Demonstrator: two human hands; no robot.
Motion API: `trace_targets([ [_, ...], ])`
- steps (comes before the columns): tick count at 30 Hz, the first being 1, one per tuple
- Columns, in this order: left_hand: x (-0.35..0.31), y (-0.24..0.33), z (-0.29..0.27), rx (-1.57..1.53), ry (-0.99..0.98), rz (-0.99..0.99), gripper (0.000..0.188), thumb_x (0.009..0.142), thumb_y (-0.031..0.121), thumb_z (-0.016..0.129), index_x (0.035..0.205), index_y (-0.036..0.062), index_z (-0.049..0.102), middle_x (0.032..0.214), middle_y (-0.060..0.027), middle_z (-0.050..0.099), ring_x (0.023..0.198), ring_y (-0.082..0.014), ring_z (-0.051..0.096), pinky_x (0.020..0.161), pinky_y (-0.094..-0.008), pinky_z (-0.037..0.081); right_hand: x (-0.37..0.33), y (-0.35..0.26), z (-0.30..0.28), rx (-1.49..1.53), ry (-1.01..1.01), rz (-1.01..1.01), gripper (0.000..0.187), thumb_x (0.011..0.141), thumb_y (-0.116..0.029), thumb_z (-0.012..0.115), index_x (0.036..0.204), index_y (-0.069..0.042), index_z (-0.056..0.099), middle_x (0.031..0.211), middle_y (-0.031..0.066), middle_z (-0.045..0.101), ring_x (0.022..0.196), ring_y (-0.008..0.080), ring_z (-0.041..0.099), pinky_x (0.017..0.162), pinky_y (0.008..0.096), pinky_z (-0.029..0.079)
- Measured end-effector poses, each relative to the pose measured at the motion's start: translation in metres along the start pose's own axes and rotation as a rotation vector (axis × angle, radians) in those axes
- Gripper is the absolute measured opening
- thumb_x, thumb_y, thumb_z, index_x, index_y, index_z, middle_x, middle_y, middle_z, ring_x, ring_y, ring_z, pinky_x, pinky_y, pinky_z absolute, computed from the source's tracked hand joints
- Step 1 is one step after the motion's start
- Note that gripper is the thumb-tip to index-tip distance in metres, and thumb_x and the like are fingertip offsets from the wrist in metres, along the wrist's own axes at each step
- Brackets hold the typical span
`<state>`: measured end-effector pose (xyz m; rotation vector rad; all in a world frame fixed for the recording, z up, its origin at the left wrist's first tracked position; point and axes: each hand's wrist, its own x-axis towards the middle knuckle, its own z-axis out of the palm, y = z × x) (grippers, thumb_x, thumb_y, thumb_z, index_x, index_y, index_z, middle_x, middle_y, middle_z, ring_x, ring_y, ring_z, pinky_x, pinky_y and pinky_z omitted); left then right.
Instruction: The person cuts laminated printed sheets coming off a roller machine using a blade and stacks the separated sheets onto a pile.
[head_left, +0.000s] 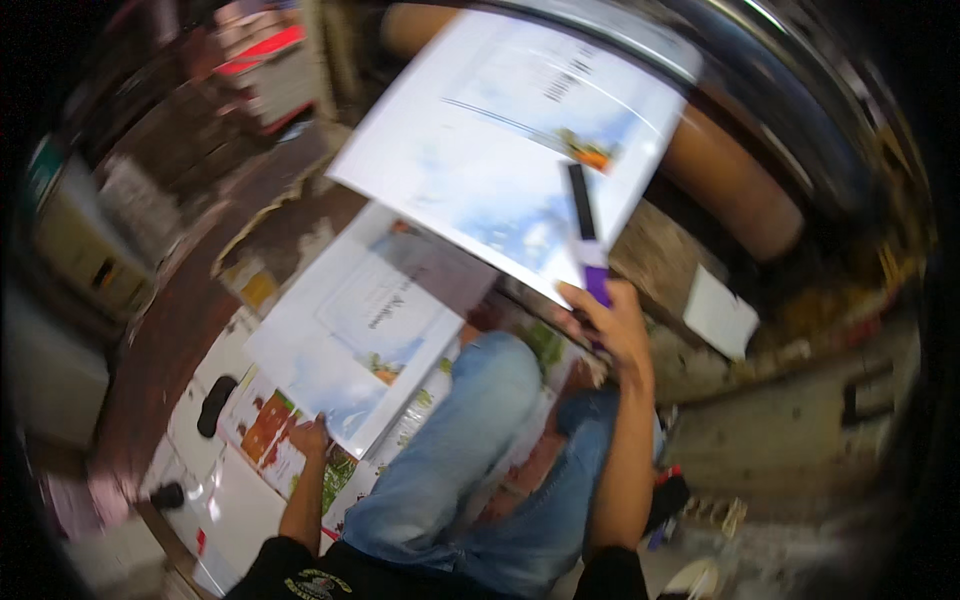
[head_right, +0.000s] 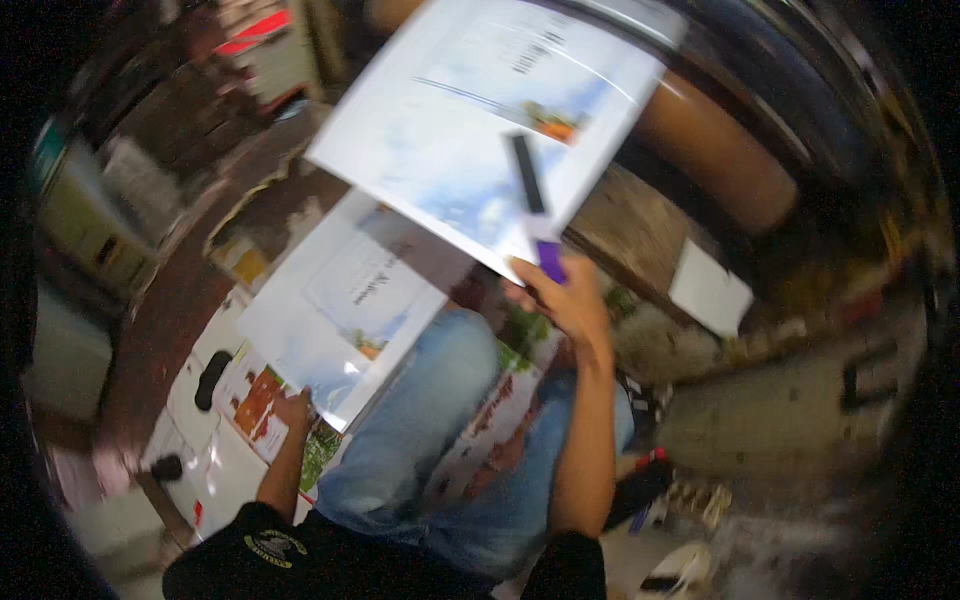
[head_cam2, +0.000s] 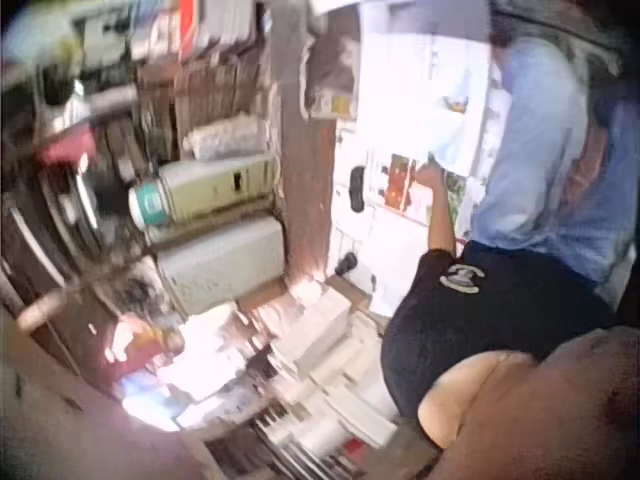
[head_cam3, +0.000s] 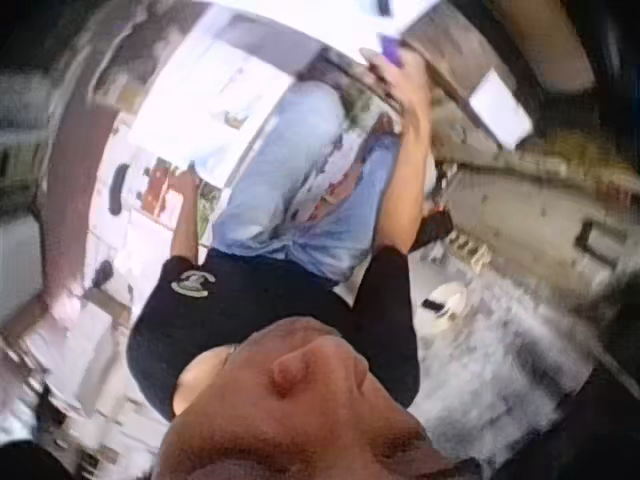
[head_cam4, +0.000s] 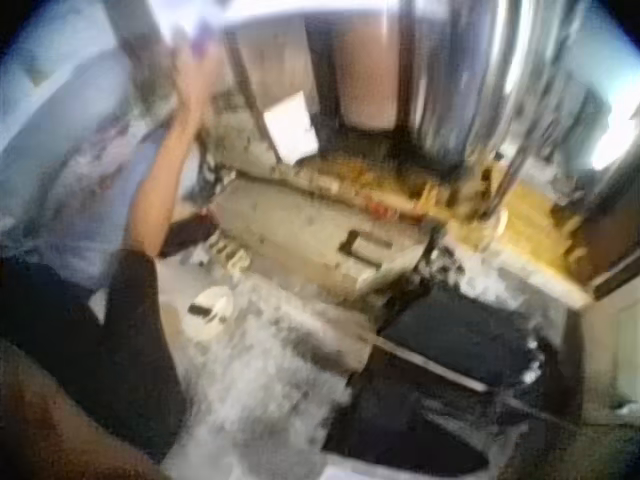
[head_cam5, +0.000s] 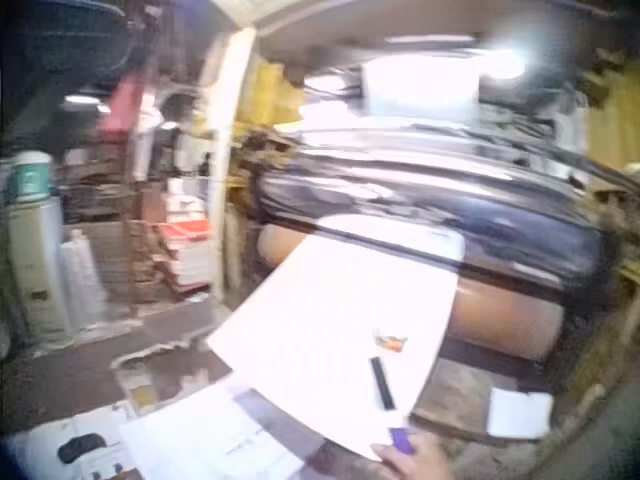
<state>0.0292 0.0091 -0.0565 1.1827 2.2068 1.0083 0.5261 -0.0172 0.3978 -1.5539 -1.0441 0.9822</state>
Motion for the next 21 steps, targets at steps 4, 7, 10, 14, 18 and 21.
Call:
trace_targets([
  [4, -0.069, 0.043, 0.054, -0.253, -0.197, -0.517, 0.079, 0.075, 0.032, 0.078, 0.126, -0.0138, 0.038, 0.113, -0.0251, 0.060, 0.098, -0.0337, 0.063, 0.089, -0.0403, 0.050, 0.011, 0.013, -0.043, -0.040, -0.188, -0.074, 0.025, 0.085, -0.023, 0.071, 0.082, 0.001, 0.070, 0.070, 0.0071, 0.069, 0.052, 0.0051, 0.056, 0.046, 0.0194, 0.040],
  [7, -0.071, 0.059, 0.059, -0.642, -0.355, -0.710, 0.073, 0.077, 0.030, 0.077, 0.127, -0.0128, 0.045, 0.122, -0.0242, 0.057, 0.104, -0.0306, 0.060, 0.091, -0.0388, 0.049, 0.015, 0.021, -0.070, 0.056, -0.337, -0.141, 0.027, 0.083, -0.025, 0.073, 0.083, 0.002, 0.073, 0.071, 0.0092, 0.071, 0.051, 0.0043, 0.056, 0.046, 0.0198, 0.040],
  [10, -0.082, 0.102, 0.070, -0.351, -0.433, -0.096, 0.073, 0.082, 0.022, 0.075, 0.134, -0.0138, 0.039, 0.131, -0.0229, 0.052, 0.112, -0.0288, 0.056, 0.100, -0.0372, 0.043, 0.004, 0.020, -0.092, 0.092, -0.431, -0.156, 0.028, 0.083, -0.026, 0.074, 0.081, 0.002, 0.074, 0.070, 0.0081, 0.071, 0.049, 0.0046, 0.055, 0.046, 0.0200, 0.039],
  [14, -0.160, 0.338, 0.046, -0.662, -0.915, 0.146, 0.053, 0.097, 0.022, 0.056, 0.142, -0.0002, 0.037, 0.139, -0.0187, 0.046, 0.128, -0.0279, 0.047, 0.107, -0.0407, 0.039, -0.022, 0.022, -0.122, 0.091, -0.519, -0.213, 0.026, 0.086, -0.024, 0.072, 0.083, 0.002, 0.074, 0.072, 0.0074, 0.072, 0.049, 0.0044, 0.052, 0.047, 0.0208, 0.041],
  [18, -0.186, 0.460, 0.012, -1.603, -1.505, 0.007, 0.076, 0.096, 0.044, 0.052, 0.145, -0.0064, 0.023, 0.149, -0.0215, 0.031, 0.137, -0.0292, 0.033, 0.117, -0.0474, 0.022, -0.031, 0.030, -0.117, 0.115, -0.650, -0.239, 0.025, 0.085, -0.024, 0.072, 0.085, 0.001, 0.075, 0.073, 0.0051, 0.072, 0.049, 0.0059, 0.053, 0.048, 0.0212, 0.042],
  [21, -0.199, 0.479, 0.021, -1.441, -0.953, -0.019, 0.059, 0.099, 0.023, 0.051, 0.143, -0.0090, 0.029, 0.130, -0.0182, 0.051, 0.103, -0.0177, 0.058, 0.102, -0.0366, 0.045, -0.040, 0.039, -0.128, 0.045, -0.732, -0.124, 0.027, 0.084, -0.028, 0.073, 0.083, 0.000, 0.075, 0.073, 0.0043, 0.071, 0.050, 0.0061, 0.055, 0.049, 0.0214, 0.044],
])
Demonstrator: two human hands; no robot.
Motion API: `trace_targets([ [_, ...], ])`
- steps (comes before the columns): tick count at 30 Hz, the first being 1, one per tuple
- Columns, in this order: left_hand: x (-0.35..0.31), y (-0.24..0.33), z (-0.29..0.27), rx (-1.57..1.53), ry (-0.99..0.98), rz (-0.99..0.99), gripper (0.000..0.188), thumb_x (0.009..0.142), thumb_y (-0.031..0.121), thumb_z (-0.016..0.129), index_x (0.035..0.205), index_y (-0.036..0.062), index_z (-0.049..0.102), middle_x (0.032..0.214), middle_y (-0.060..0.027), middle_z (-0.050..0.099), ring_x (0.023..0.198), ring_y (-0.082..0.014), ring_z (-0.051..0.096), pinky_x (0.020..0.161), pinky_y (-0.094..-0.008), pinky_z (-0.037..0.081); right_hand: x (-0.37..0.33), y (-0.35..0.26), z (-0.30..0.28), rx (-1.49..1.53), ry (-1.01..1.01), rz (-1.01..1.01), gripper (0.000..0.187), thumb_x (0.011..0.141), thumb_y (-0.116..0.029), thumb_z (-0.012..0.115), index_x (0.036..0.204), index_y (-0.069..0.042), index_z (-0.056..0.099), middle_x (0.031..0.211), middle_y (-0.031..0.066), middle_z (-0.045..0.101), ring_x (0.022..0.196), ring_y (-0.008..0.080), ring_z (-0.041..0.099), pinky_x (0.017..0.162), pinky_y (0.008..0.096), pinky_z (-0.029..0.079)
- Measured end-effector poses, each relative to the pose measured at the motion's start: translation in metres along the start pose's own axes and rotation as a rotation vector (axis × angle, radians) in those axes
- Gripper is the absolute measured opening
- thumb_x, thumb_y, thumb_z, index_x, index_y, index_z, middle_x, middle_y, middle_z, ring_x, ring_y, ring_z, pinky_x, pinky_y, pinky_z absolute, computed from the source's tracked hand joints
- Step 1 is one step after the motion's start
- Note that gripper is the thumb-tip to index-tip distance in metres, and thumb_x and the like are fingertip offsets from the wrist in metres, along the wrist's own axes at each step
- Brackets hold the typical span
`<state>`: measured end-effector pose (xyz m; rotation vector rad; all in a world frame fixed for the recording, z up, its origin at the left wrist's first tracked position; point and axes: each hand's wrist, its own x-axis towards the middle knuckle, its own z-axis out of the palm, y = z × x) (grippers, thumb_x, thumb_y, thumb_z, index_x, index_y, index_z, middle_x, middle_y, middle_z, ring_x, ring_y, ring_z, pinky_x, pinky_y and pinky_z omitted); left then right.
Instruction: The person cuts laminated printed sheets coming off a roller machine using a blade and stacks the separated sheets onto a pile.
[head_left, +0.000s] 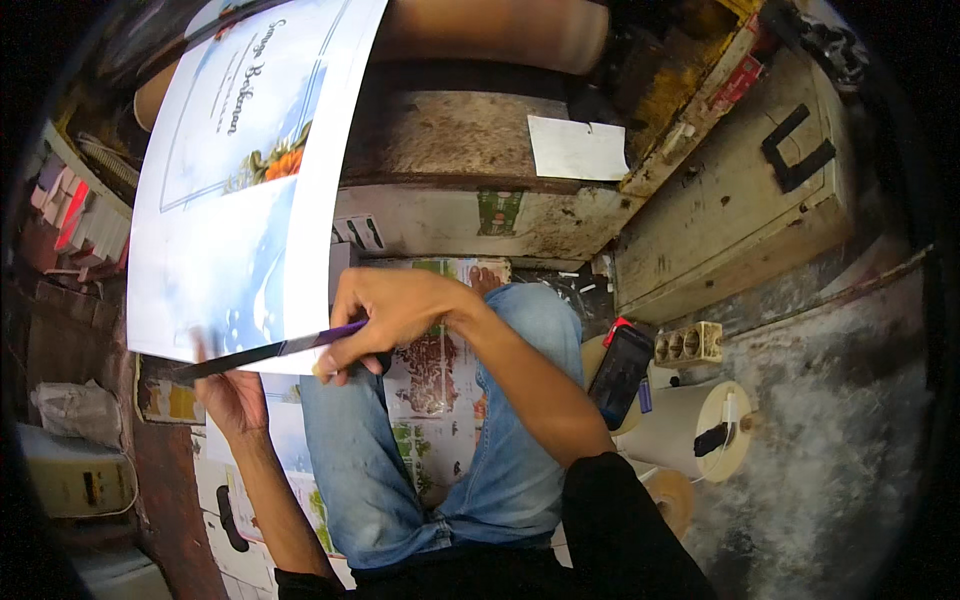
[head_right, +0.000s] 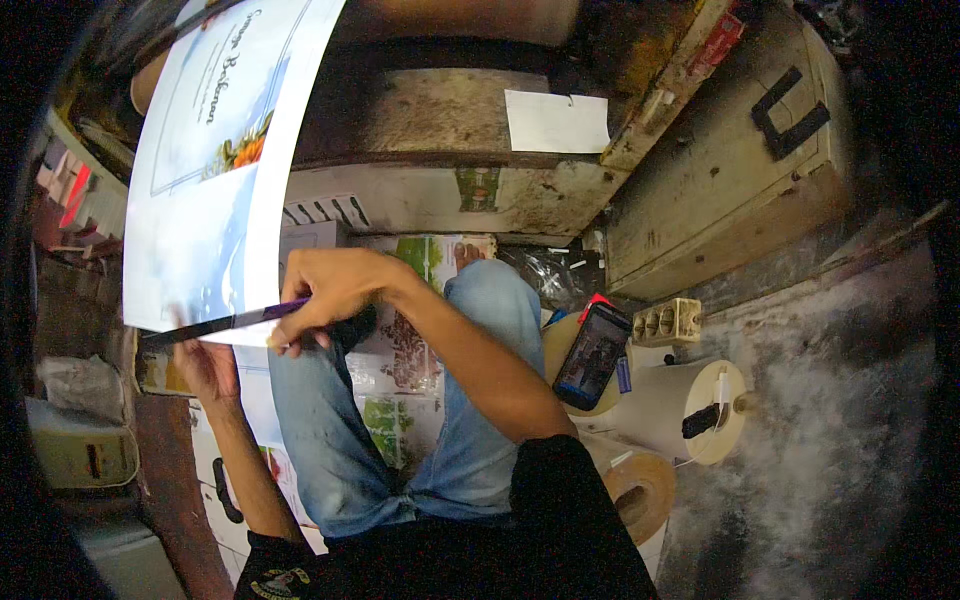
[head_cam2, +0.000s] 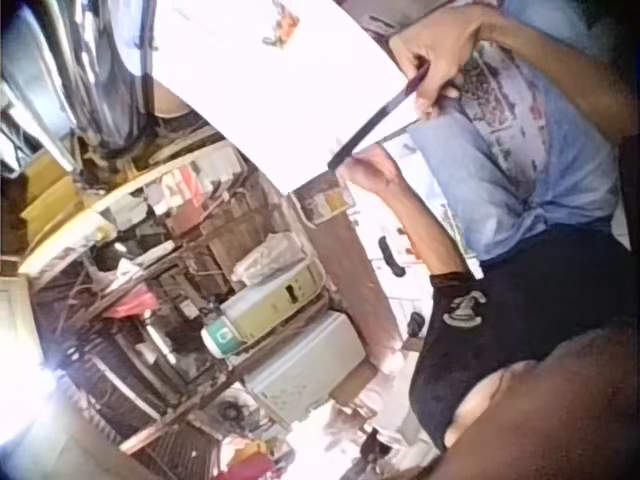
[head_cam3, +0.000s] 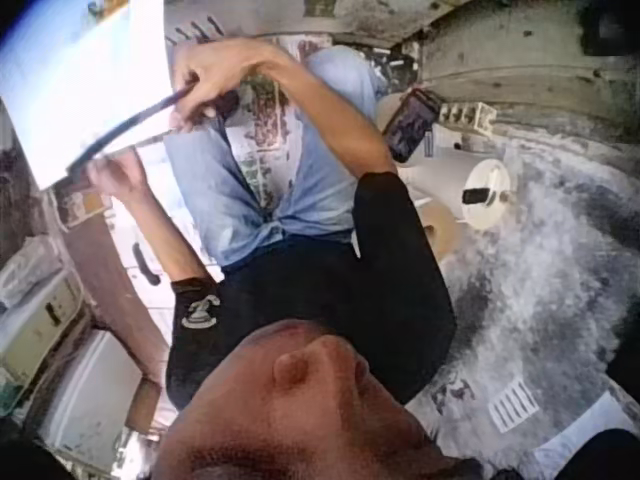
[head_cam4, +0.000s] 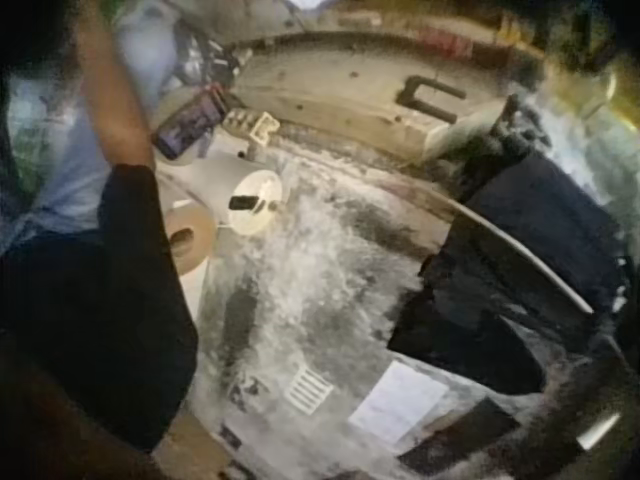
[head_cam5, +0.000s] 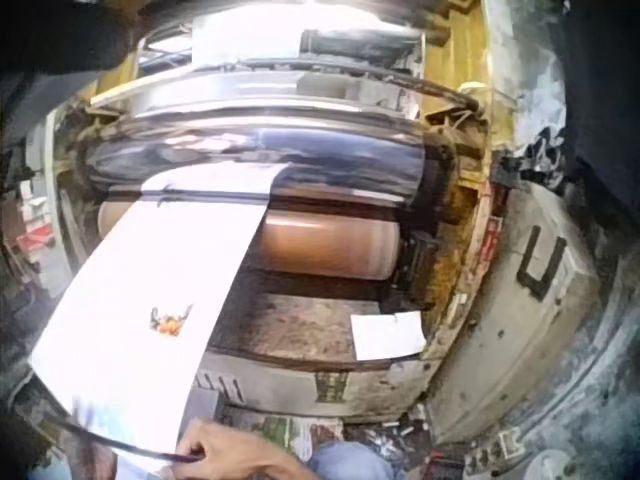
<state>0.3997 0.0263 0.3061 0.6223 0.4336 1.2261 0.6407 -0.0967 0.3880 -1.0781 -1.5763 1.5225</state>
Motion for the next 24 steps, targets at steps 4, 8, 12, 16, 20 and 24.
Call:
trace_targets([
  [4, -0.009, -0.019, -0.029, 0.088, 0.139, 0.014, 0.034, 0.095, -0.001, 0.050, 0.127, -0.0126, 0.046, 0.128, -0.0188, 0.055, 0.076, -0.0059, 0.053, 0.077, -0.0172, 0.054, -0.022, -0.004, -0.027, -0.145, -0.198, 0.221, 0.036, 0.083, -0.036, 0.074, 0.089, -0.001, 0.074, 0.069, 0.0033, 0.069, 0.048, 0.0059, 0.057, 0.044, 0.0211, 0.044],
  [8, -0.028, -0.025, -0.005, 0.260, 0.160, -0.062, 0.036, 0.095, 0.001, 0.054, 0.128, -0.0098, 0.044, 0.126, -0.0183, 0.056, 0.099, -0.0132, 0.063, 0.085, -0.0239, 0.057, -0.038, -0.003, -0.052, -0.008, 0.026, 0.009, 0.038, 0.089, -0.034, 0.068, 0.107, 0.000, 0.068, 0.069, 0.0065, 0.068, 0.047, 0.0076, 0.058, 0.040, 0.0187, 0.043],
  [12, -0.043, -0.004, -0.024, 0.243, 0.243, -0.105, 0.032, 0.096, 0.003, 0.054, 0.127, -0.0017, 0.045, 0.114, -0.0105, 0.061, 0.098, -0.0145, 0.064, 0.080, -0.0265, 0.059, -0.014, -0.025, -0.056, 0.362, 0.491, -0.331, 0.042, 0.098, -0.027, 0.056, 0.129, 0.001, 0.050, 0.079, 0.0123, 0.067, 0.046, 0.0099, 0.058, 0.040, 0.0189, 0.046],
  [16, -0.069, 0.060, -0.067, 0.278, 0.227, -0.234, 0.010, 0.097, 0.014, 0.057, 0.104, 0.0066, 0.053, 0.087, -0.0010, 0.062, 0.063, -0.0066, 0.058, 0.053, -0.0234, 0.053, 0.029, -0.024, -0.013, 0.331, 0.988, -0.461, 0.037, 0.098, -0.028, 0.054, 0.120, 0.001, 0.051, 0.101, 0.0179, 0.067, 0.077, 0.0181, 0.067, 0.063, 0.0302, 0.057],
  [20, -0.084, 0.089, -0.080, 0.420, 0.200, -0.251, 0.026, 0.095, 0.026, 0.064, 0.079, 0.0106, 0.049, 0.070, -0.0002, 0.057, 0.055, -0.0069, 0.054, 0.050, -0.0254, 0.050, 0.055, -0.029, -0.048, 0.110, 1.246, -0.353, 0.030, 0.099, -0.024, 0.054, 0.116, 0.001, 0.052, 0.096, 0.0138, 0.067, 0.072, 0.0151, 0.065, 0.063, 0.0293, 0.056],
  [24, -0.093, 0.093, -0.096, 0.529, 0.328, -0.233, 0.036, 0.092, 0.034, 0.067, 0.074, 0.0118, 0.045, 0.070, -0.0021, 0.057, 0.059, -0.0091, 0.056, 0.057, -0.0271, 0.053, 0.085, -0.036, -0.103, -0.038, 1.269, -0.285, 0.029, 0.100, -0.027, 0.051, 0.106, 0.001, 0.057, 0.085, 0.0113, 0.067, 0.063, 0.0121, 0.061, 0.054, 0.0255, 0.051],
])
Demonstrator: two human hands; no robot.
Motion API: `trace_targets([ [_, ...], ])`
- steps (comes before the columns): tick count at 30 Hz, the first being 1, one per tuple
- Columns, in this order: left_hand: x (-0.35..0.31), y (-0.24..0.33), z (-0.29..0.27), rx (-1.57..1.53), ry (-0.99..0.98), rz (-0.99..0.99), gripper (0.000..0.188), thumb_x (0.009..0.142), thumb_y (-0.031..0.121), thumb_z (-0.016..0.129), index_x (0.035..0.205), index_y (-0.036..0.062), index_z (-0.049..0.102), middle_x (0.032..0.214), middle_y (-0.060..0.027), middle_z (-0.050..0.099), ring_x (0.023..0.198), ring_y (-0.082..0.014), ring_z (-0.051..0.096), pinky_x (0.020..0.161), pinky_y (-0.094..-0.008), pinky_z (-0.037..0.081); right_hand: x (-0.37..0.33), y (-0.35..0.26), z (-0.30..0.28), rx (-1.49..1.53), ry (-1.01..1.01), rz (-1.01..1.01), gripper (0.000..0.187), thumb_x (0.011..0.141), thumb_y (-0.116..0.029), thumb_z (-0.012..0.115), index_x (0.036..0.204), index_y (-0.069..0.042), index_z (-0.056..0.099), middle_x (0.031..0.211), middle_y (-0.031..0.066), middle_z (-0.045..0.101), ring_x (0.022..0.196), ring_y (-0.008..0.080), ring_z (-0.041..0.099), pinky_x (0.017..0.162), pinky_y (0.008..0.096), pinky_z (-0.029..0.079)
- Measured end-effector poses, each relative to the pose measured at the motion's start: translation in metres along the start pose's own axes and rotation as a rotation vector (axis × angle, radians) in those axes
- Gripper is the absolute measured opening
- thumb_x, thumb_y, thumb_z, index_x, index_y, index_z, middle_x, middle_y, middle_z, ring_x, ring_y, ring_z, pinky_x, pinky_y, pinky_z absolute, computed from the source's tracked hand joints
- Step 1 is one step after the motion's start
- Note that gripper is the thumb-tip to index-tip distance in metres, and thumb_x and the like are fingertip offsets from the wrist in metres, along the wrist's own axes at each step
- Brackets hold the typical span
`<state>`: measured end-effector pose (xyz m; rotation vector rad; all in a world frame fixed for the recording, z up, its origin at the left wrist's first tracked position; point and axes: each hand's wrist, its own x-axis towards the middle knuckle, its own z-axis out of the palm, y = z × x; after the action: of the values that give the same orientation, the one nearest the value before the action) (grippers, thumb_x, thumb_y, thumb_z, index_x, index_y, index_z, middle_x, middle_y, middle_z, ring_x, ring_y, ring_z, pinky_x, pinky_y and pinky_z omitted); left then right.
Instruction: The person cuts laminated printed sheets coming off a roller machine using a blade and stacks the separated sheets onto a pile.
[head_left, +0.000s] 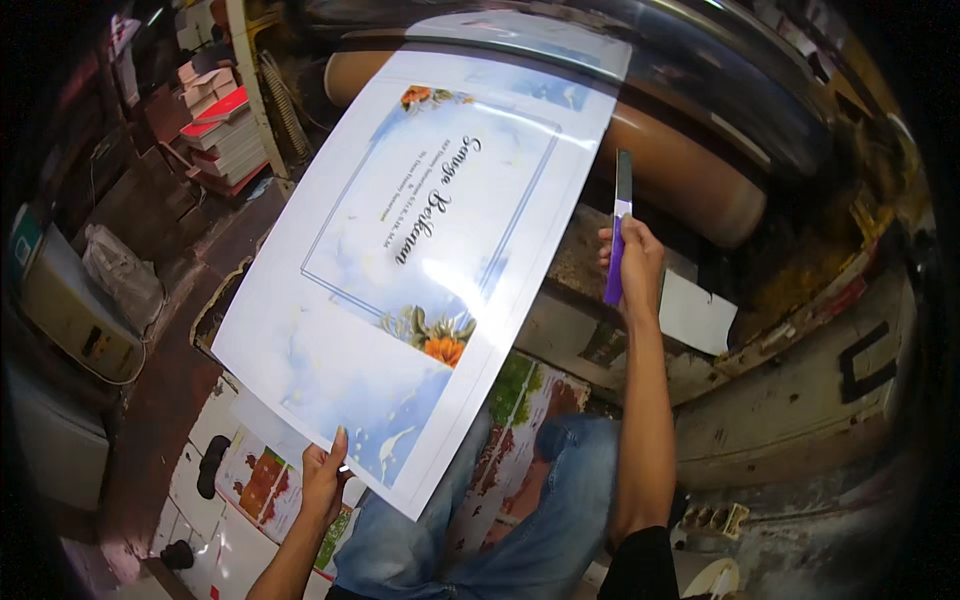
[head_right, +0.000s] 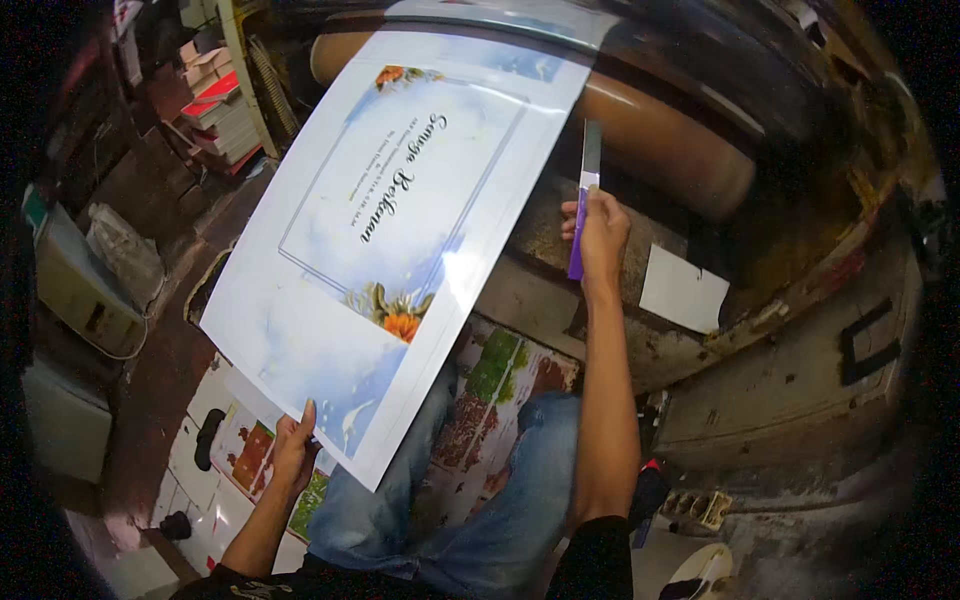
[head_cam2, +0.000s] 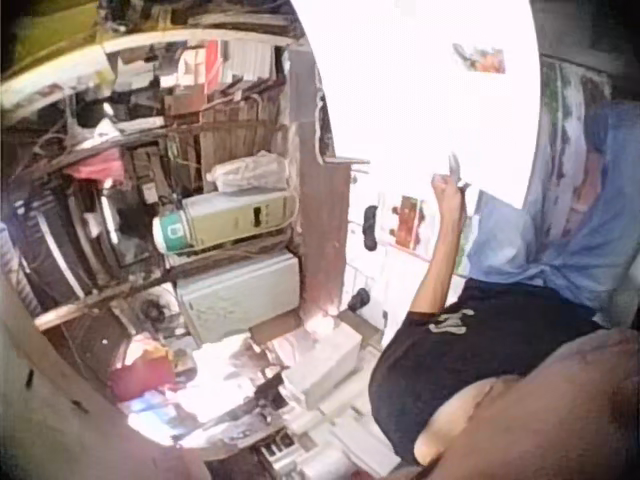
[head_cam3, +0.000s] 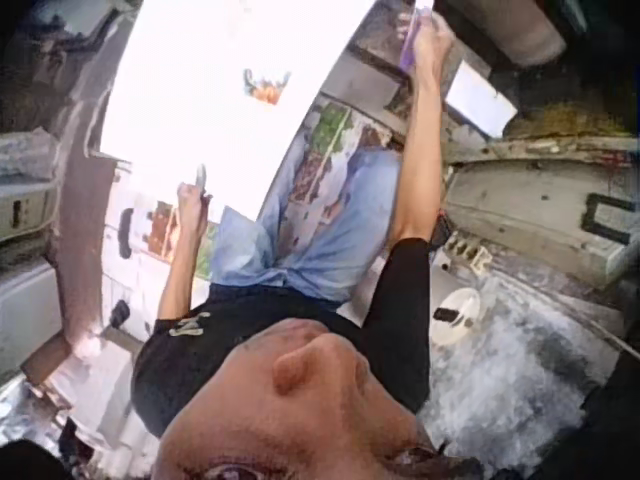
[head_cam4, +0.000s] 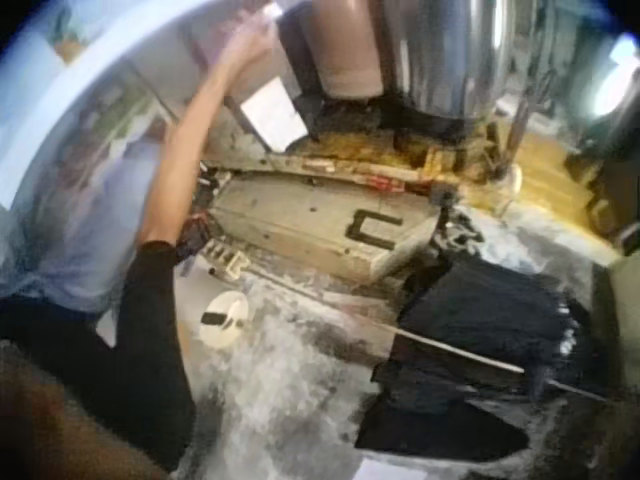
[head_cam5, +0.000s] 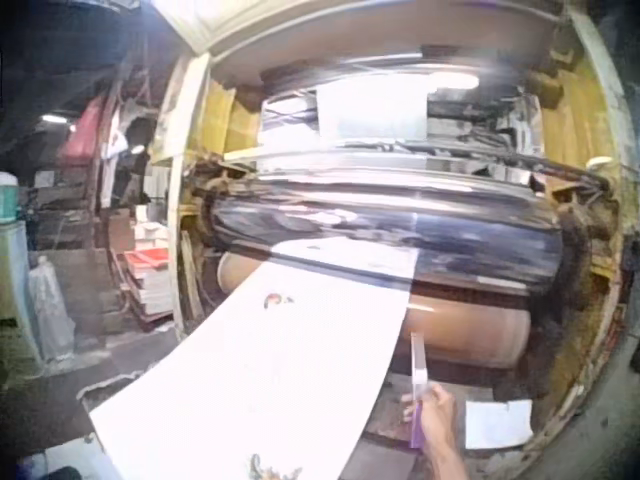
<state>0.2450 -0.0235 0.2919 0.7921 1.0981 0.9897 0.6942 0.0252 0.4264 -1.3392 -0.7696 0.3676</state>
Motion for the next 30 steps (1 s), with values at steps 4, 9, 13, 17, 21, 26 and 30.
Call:
trace_targets([
  [4, -0.010, 0.001, -0.007, 0.009, -0.069, -0.065, 0.029, 0.095, 0.032, 0.062, 0.080, 0.0095, 0.053, 0.074, -0.0015, 0.058, 0.065, -0.0092, 0.059, 0.063, -0.0302, 0.054, 0.059, 0.007, 0.004, -0.124, 0.015, -0.055, 0.035, 0.100, -0.032, 0.050, 0.097, 0.002, 0.060, 0.076, 0.0094, 0.066, 0.054, 0.0101, 0.056, 0.047, 0.0239, 0.046],
  [9, -0.009, -0.018, -0.012, -0.044, -0.049, -0.109, 0.022, 0.098, 0.027, 0.057, 0.092, 0.0061, 0.058, 0.082, -0.0024, 0.063, 0.071, -0.0102, 0.062, 0.065, -0.0297, 0.055, 0.108, 0.022, 0.008, -0.158, -0.085, -0.080, 0.033, 0.099, -0.030, 0.053, 0.098, 0.001, 0.062, 0.077, 0.0074, 0.066, 0.053, 0.0078, 0.055, 0.048, 0.0218, 0.045],
  [13, -0.013, -0.022, -0.010, -0.052, -0.040, -0.148, 0.020, 0.099, 0.026, 0.055, 0.101, 0.0064, 0.057, 0.089, -0.0033, 0.065, 0.077, -0.0108, 0.064, 0.067, -0.0301, 0.055, 0.117, 0.044, 0.001, -0.279, -0.163, -0.049, 0.032, 0.098, -0.030, 0.053, 0.091, 0.000, 0.060, 0.072, 0.0097, 0.066, 0.050, 0.0100, 0.056, 0.045, 0.0249, 0.046],
  [17, -0.012, -0.024, -0.025, -0.083, -0.082, -0.195, 0.021, 0.099, 0.028, 0.055, 0.101, 0.0072, 0.057, 0.089, -0.0031, 0.066, 0.078, -0.0118, 0.065, 0.070, -0.0319, 0.056, 0.111, 0.063, -0.002, -0.219, -0.205, 0.002, 0.032, 0.098, -0.029, 0.053, 0.089, 0.001, 0.058, 0.074, 0.0115, 0.065, 0.051, 0.0119, 0.057, 0.045, 0.0265, 0.048],
  [21, -0.019, -0.025, -0.033, -0.062, 0.004, -0.222, 0.023, 0.098, 0.028, 0.055, 0.106, 0.0063, 0.057, 0.091, -0.0034, 0.066, 0.078, -0.0124, 0.065, 0.073, -0.0322, 0.056, 0.103, 0.049, 0.011, -0.281, -0.031, -0.180, 0.020, 0.093, -0.022, 0.061, 0.097, -0.002, 0.061, 0.074, 0.0081, 0.063, 0.057, 0.0139, 0.060, 0.049, 0.0270, 0.048],
  [26, -0.027, -0.034, -0.043, -0.068, -0.045, -0.368, 0.026, 0.098, 0.027, 0.057, 0.116, 0.0072, 0.057, 0.105, -0.0020, 0.064, 0.097, -0.0145, 0.063, 0.089, -0.0365, 0.050, 0.112, 0.023, -0.006, -0.951, -0.047, -0.918, 0.047, 0.074, 0.003, 0.070, 0.118, -0.011, 0.062, 0.102, 0.0110, 0.054, 0.090, 0.0319, 0.061, 0.072, 0.0395, 0.052],
  [30, -0.033, -0.034, -0.034, -0.049, -0.084, -0.388, 0.028, 0.098, 0.028, 0.057, 0.117, 0.0074, 0.056, 0.106, -0.0019, 0.063, 0.098, -0.0148, 0.062, 0.089, -0.0367, 0.049, 0.145, 0.040, -0.027, -1.133, -0.278, -1.051, 0.052, 0.071, 0.008, 0.066, 0.118, -0.014, 0.063, 0.108, 0.0091, 0.055, 0.082, 0.0304, 0.063, 0.067, 0.0385, 0.053],
])
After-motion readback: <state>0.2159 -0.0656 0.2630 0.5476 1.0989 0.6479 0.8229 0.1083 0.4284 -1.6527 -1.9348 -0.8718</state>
